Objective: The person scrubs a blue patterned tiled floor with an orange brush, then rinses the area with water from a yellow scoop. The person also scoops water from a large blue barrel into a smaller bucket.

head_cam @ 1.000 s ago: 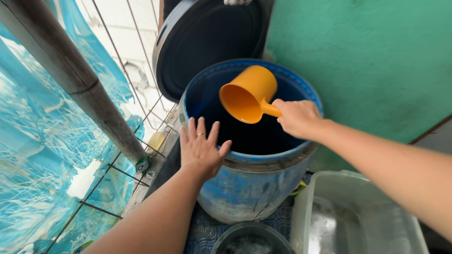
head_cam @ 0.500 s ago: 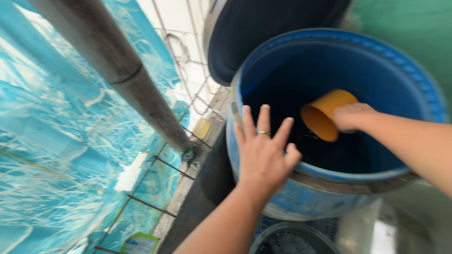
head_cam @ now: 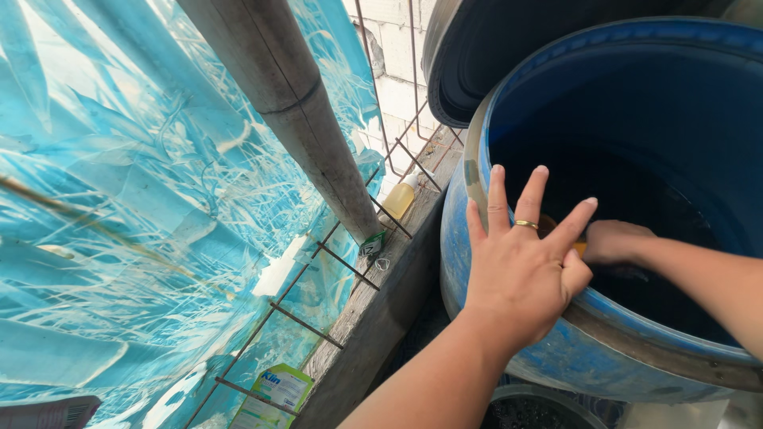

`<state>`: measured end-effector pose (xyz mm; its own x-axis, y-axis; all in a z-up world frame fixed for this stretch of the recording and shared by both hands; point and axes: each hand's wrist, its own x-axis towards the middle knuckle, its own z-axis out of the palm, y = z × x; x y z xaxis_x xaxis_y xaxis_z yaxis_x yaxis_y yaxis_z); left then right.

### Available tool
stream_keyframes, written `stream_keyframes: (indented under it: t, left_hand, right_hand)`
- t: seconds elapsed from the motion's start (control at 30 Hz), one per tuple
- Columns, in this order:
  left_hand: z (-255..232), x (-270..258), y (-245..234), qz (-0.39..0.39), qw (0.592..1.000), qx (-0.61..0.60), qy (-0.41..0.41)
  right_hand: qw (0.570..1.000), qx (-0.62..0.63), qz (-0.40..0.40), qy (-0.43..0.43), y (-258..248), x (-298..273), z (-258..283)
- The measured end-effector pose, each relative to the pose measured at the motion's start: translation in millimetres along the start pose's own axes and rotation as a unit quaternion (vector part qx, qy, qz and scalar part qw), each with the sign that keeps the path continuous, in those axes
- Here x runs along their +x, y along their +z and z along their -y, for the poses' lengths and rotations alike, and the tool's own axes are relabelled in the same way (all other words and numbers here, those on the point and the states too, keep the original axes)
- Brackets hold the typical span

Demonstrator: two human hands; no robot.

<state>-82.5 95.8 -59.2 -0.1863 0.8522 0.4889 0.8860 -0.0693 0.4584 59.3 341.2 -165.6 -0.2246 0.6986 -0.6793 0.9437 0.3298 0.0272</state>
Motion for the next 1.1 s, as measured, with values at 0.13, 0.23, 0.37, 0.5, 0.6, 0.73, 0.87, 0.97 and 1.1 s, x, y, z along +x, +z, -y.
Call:
stream_keyframes:
  t: [0.13, 0.23, 0.37, 0.5, 0.6, 0.73, 0.87, 0.97, 1.1]
  left_hand:
    - [0.3, 4.1, -0.9, 0.018, 1.000, 0.022, 0.004]
    - [0.3, 4.8, -2.6, 0.029, 0.999, 0.025, -0.004]
    - [-1.5, 9.7, -10.2, 0.064, 0.997, 0.026, -0.019]
    - [-1.8, 14.6, -17.0, 0.101, 0.994, 0.024, -0.038]
    - [-1.7, 20.2, -18.6, 0.132, 0.989, 0.056, -0.044]
    - [-0.1, 23.5, -17.8, 0.170, 0.980, 0.087, -0.052]
    - [-1.7, 28.5, -18.9, 0.190, 0.970, 0.144, -0.045]
    - [-12.4, 26.5, -20.0, 0.179, 0.963, 0.192, -0.065]
    - [-43.6, 8.6, -19.3, 0.156, 0.964, 0.198, -0.089]
  right_hand:
    - [0.987, 0.162, -0.022, -0.007, -3.7, 16.2, -23.4]
    - [0.971, 0.228, -0.047, -0.049, -12.4, 22.6, -27.8]
    - [0.949, 0.290, -0.086, -0.089, -34.9, 5.3, -20.6]
    - [0.921, 0.342, -0.139, -0.124, -61.3, -34.7, -29.2]
    - [0.904, 0.363, -0.176, -0.138, -84.7, -74.5, -50.0]
    - [0.898, 0.355, -0.203, -0.161, -109.9, -144.5, -84.9]
    - [0.897, 0.327, -0.248, -0.166, -115.2, -228.4, -116.7]
    - [0.902, 0.284, -0.289, -0.150, -108.7, -283.4, -134.2]
    - [0.906, 0.229, -0.331, -0.132, -90.5, -340.0, -158.1]
